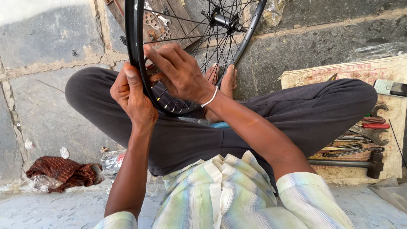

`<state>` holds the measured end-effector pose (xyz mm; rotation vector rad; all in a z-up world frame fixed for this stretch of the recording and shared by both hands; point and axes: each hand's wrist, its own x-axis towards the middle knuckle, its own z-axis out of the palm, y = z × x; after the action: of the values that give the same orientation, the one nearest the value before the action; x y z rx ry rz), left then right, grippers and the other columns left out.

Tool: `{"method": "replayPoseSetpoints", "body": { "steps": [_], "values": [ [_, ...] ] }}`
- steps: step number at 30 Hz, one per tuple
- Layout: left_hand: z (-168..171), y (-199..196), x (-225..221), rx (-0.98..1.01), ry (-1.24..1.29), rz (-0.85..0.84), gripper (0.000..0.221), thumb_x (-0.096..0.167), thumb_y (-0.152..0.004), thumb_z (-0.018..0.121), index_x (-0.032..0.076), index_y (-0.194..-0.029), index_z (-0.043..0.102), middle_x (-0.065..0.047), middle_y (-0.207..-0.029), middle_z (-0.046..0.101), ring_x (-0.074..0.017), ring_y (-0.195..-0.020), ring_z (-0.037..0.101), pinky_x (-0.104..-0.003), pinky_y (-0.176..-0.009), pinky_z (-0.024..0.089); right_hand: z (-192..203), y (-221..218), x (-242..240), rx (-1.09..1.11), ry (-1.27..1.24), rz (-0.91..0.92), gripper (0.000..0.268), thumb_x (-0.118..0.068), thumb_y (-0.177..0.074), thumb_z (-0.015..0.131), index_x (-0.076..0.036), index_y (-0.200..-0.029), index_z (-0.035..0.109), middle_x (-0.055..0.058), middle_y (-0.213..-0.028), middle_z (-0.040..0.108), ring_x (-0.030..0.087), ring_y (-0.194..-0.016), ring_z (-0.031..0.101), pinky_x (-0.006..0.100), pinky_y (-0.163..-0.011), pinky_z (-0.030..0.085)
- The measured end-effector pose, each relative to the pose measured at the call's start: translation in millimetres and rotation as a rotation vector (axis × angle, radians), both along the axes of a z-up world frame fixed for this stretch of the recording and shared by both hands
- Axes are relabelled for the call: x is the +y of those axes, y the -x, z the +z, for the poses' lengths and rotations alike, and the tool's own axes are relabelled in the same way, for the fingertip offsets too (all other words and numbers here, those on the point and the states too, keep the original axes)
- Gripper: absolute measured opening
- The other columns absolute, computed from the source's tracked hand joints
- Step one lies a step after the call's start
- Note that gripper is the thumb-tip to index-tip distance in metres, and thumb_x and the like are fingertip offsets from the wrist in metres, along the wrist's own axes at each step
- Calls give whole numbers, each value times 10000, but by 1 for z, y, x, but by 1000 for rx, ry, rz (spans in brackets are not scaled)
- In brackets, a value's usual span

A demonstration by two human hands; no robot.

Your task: The person is assembling a bicycle wheel by hand, inserting spokes through the hub and rim holes and tightening the spoke nipples with a small cylindrical tool.

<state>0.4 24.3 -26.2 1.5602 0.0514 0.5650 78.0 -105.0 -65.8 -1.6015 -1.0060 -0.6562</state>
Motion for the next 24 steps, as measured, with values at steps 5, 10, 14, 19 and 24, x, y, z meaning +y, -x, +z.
{"method": "replayPoseSetpoints", "body": {
  "steps": [5, 10, 14, 19, 24],
  "values": [
    [-2, 0, 3, 48, 74, 3, 454, 404, -1110, 568, -25, -1097, 717, -32, -861, 672, -66, -749, 602, -238, -702, 514, -8, -9, 10, -2, -9, 16, 372, -318, -1086, 603, -50, -1332, 526, 90, -1059, 599, 267, -944, 631, 377, -816, 568],
    [-8, -3, 1, 17, 133, 95, 383, 361, -1062, 690, -5, -950, 680, -36, -804, 644, -85, -718, 585, -257, -691, 502, -12, -14, 27, 225, -122, 91, 261, -371, -1108, 492, -127, -1078, 581, 30, -917, 638, 208, -803, 681, 331, -745, 559],
    [-12, -3, 6, 3, 98, 87, 377, 366, -1038, 706, 6, -932, 665, -26, -826, 655, -92, -745, 609, -265, -702, 508, 0, 4, 37, 556, -342, 59, 343, -380, -1005, 613, -50, -1096, 579, 87, -942, 673, 217, -705, 644, 328, -623, 533],
    [-7, 0, 14, 68, 173, -53, 385, 344, -1083, 700, -27, -980, 708, 0, -797, 606, -33, -686, 489, -197, -634, 388, 16, 20, 17, 46, -244, -76, 384, -304, -1089, 566, 34, -1256, 492, 201, -1149, 608, 401, -1036, 646, 456, -897, 569],
    [3, -4, -1, 4, 239, -2, 335, 299, -1052, 732, 0, -927, 649, -45, -829, 660, -98, -746, 589, -266, -717, 485, 4, -4, 3, 174, -13, 42, 284, -307, -1088, 631, -83, -1250, 567, 75, -1112, 669, 262, -950, 713, 353, -832, 599]
  ]
}}
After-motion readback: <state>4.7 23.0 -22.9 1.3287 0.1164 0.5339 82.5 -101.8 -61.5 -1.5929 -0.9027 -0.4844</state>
